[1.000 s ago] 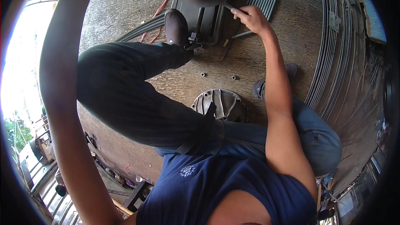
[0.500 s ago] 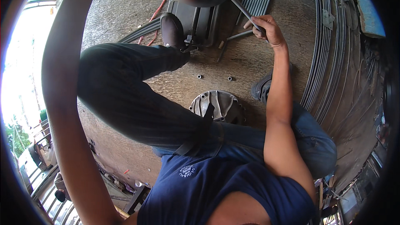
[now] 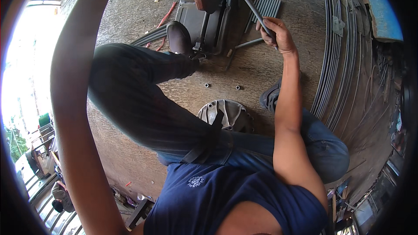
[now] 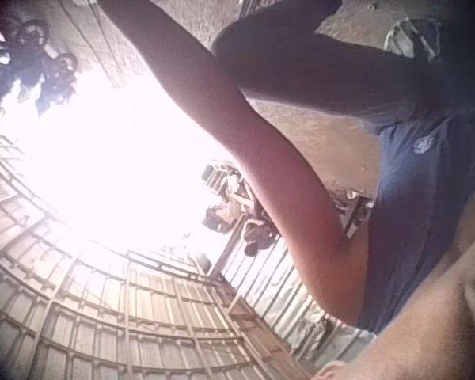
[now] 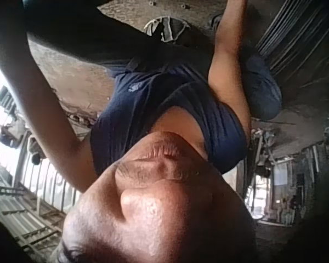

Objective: Cutting metal rods to length using a chop saw.

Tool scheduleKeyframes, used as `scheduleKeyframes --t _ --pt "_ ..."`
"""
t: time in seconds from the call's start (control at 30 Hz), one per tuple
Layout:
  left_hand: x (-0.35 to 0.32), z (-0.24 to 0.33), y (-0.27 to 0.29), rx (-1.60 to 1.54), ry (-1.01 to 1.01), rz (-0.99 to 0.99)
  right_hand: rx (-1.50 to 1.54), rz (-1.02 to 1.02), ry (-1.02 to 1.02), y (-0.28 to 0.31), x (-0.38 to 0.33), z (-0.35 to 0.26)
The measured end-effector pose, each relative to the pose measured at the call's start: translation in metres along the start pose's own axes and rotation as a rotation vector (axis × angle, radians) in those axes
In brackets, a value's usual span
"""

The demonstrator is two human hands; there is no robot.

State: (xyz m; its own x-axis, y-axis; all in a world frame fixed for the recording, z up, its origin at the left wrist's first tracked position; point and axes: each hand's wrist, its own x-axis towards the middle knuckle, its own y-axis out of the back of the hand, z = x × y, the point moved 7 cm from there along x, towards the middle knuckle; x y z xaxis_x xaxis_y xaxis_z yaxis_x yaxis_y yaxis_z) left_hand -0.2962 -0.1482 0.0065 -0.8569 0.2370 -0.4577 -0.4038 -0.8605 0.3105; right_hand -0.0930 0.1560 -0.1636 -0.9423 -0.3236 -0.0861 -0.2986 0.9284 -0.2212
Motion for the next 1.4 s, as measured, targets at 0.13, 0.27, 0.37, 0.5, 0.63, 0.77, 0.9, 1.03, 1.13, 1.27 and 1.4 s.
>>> scheduleKeyframes --t 0.13,0.27,0.37,0.5,0.63,0.77,0.9,1.03,1.13,1.27,1.4 --pt "0.006 -0.004 0.001 0.033 0.027 -0.037 0.021 0.008 0.025 0.003 0.0 -0.001" --pt "0.009 -0.009 0.003 -0.035 0.081 0.016 0.008 -0.015 0.038 0.003 -0.001 -0.002" --pt "0.009 -0.009 0.004 -0.06 0.088 0.05 0.093 -0.02 0.03 0.004 -0.001 -0.003" --pt "0.012 -0.005 0.008 0.001 -0.025 -0.01 0.172 -0.084 0.037 0.003 0.0 -0.006" --pt "0.022 -0.012 0.014 0.064 -0.047 0.011 0.183 -0.09 0.07 0.002 0.002 -0.008" --pt "0.021 -0.008 0.006 0.157 -0.047 -0.044 0.208 -0.068 0.045 0.003 0.001 -0.005" --pt "0.006 -0.006 -0.001 -0.12 0.079 -0.047 0.074 -0.051 -0.012 0.009 0.007 0.0" --pt "-0.002 0.001 0.001 0.071 -0.012 0.082 -0.856 -0.011 -0.095 0.018 0.037 0.015" --pt "-0.002 0.006 -0.001 0.082 -0.064 0.065 -0.986 -0.007 -0.165 0.02 0.06 0.028" --pt "-0.004 0.004 0.0 0.018 -0.006 0.081 -1.104 -0.023 -0.226 0.016 0.089 0.034" --pt "-0.008 0.001 0.001 0.002 0.027 0.114 -1.119 -0.002 -0.194 0.008 0.098 0.031"
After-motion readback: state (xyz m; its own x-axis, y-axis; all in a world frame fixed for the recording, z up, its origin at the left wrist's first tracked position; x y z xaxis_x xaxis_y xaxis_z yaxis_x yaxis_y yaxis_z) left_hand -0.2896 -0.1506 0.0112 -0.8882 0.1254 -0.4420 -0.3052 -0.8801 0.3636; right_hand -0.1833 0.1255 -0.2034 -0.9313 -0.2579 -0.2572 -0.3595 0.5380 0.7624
